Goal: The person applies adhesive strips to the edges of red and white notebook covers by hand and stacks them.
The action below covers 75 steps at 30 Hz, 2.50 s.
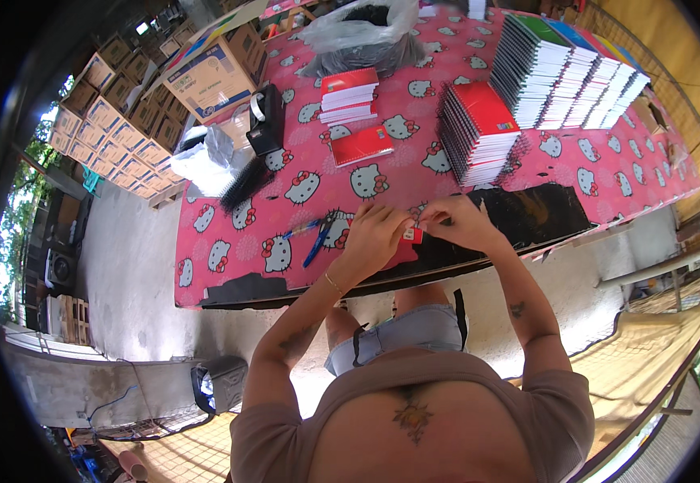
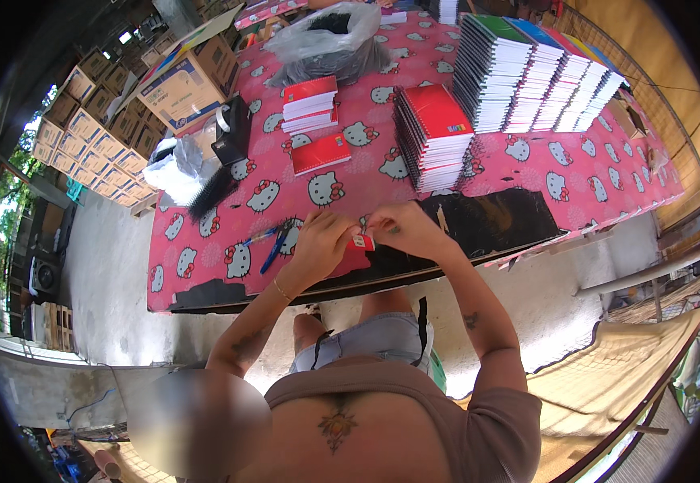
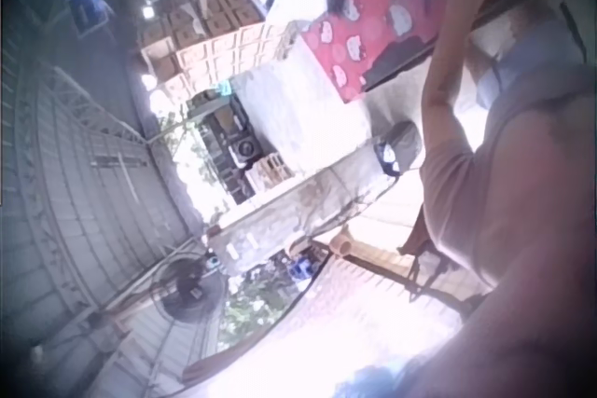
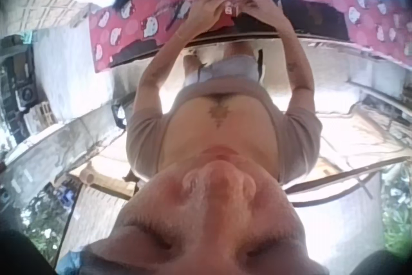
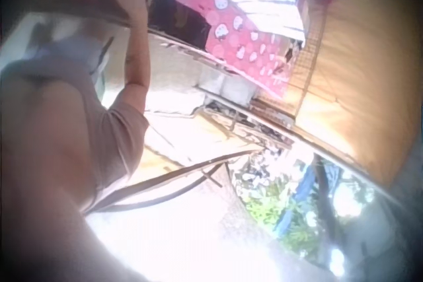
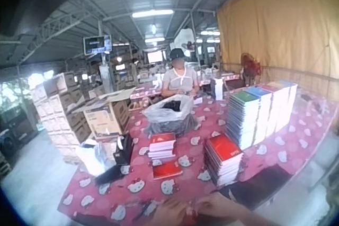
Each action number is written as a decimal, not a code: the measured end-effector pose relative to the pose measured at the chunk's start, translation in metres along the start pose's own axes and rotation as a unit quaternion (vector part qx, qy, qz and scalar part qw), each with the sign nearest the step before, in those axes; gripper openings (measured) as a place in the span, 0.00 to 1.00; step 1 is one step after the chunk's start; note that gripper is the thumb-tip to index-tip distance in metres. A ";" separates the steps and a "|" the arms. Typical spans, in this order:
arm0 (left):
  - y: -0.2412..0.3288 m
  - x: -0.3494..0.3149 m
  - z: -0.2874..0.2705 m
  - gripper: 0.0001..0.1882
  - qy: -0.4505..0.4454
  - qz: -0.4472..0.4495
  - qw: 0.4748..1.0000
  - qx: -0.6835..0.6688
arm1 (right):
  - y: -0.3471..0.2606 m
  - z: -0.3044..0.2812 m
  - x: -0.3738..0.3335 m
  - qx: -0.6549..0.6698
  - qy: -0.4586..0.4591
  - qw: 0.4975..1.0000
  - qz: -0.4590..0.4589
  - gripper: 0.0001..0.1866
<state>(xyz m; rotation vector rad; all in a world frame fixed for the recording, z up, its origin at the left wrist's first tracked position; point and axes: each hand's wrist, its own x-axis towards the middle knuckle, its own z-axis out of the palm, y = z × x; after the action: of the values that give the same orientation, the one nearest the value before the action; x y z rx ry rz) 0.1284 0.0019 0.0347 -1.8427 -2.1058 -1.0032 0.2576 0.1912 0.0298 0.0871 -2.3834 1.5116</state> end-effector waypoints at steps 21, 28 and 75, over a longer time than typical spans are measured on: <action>0.040 0.124 -0.057 0.14 0.192 0.028 0.944 -0.266 | -0.089 -0.093 0.042 0.146 0.343 0.928 -0.022 0.29; -0.118 0.083 -0.017 0.16 0.112 -0.071 0.990 0.053 | -0.020 -0.185 0.074 -0.124 0.191 0.965 0.131 0.23; -0.210 -0.103 -0.101 0.11 0.115 -0.222 0.907 0.338 | 0.032 0.049 0.007 0.189 0.127 0.966 0.126 0.12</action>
<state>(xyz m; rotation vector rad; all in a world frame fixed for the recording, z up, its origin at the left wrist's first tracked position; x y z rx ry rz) -0.0740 -0.1431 -0.0212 -0.8967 -2.3500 -0.4173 0.2329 0.1627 -0.0154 -0.3176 -1.9396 1.9487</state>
